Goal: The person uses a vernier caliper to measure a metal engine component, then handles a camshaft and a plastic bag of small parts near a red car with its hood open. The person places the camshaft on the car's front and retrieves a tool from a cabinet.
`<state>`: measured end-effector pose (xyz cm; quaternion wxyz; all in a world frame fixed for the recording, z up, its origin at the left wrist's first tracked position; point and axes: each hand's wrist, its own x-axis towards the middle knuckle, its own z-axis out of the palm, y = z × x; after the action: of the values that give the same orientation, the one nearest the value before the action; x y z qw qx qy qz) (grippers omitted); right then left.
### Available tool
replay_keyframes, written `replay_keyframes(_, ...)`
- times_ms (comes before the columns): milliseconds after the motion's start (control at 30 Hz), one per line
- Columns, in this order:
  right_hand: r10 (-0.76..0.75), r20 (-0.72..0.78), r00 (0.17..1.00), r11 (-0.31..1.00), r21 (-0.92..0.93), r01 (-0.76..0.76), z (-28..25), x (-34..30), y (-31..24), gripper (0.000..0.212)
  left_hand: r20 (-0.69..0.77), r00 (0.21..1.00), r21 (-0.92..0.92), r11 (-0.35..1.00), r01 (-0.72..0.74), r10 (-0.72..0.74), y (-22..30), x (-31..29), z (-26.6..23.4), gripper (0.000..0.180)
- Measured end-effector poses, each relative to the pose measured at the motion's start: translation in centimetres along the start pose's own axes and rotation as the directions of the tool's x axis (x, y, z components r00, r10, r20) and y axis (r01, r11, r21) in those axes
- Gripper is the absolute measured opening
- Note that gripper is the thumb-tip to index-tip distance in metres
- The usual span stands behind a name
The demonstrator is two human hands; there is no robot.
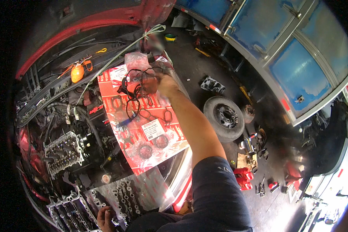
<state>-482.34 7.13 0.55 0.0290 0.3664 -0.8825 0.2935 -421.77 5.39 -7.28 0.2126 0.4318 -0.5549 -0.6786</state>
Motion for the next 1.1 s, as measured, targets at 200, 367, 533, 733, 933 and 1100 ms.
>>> replay_keyframes(200,-0.175,0.394,0.902,0.902,-0.303,0.307,0.7,3.6,-3.9,0.019,-0.034,0.999,-0.056,0.998,-0.020,0.018,-0.6,0.1,0.0,0.023)
replay_keyframes(367,-0.143,0.052,0.988,0.989,0.038,0.141,-3.7,7.5,-8.0,0.015,-0.040,0.999,-0.076,0.997,0.008,-0.011,-1.1,0.0,-0.1,0.024)
replay_keyframes(533,-0.138,-0.181,0.974,0.871,0.445,0.207,-11.5,8.2,-13.6,0.014,-0.025,0.999,-0.058,0.998,0.031,-0.033,-1.0,0.0,-0.1,0.027)
replay_keyframes(733,-0.155,-0.226,0.962,0.803,0.539,0.255,-14.8,6.5,-15.6,0.014,-0.002,0.999,-0.069,0.996,0.048,-0.048,-0.7,0.0,0.3,0.029)
replay_keyframes(933,0.037,0.128,0.991,0.598,0.792,-0.125,-9.6,5.3,-10.8,0.015,0.013,1.000,-0.082,0.997,0.004,-0.003,-1.2,-0.2,-0.1,0.029)
replay_keyframes(1100,0.120,0.200,0.973,0.630,0.742,-0.230,-7.4,4.9,-8.0,0.019,-0.010,1.000,-0.077,0.997,0.022,-0.023,-1.3,-0.1,-1.0,0.028)
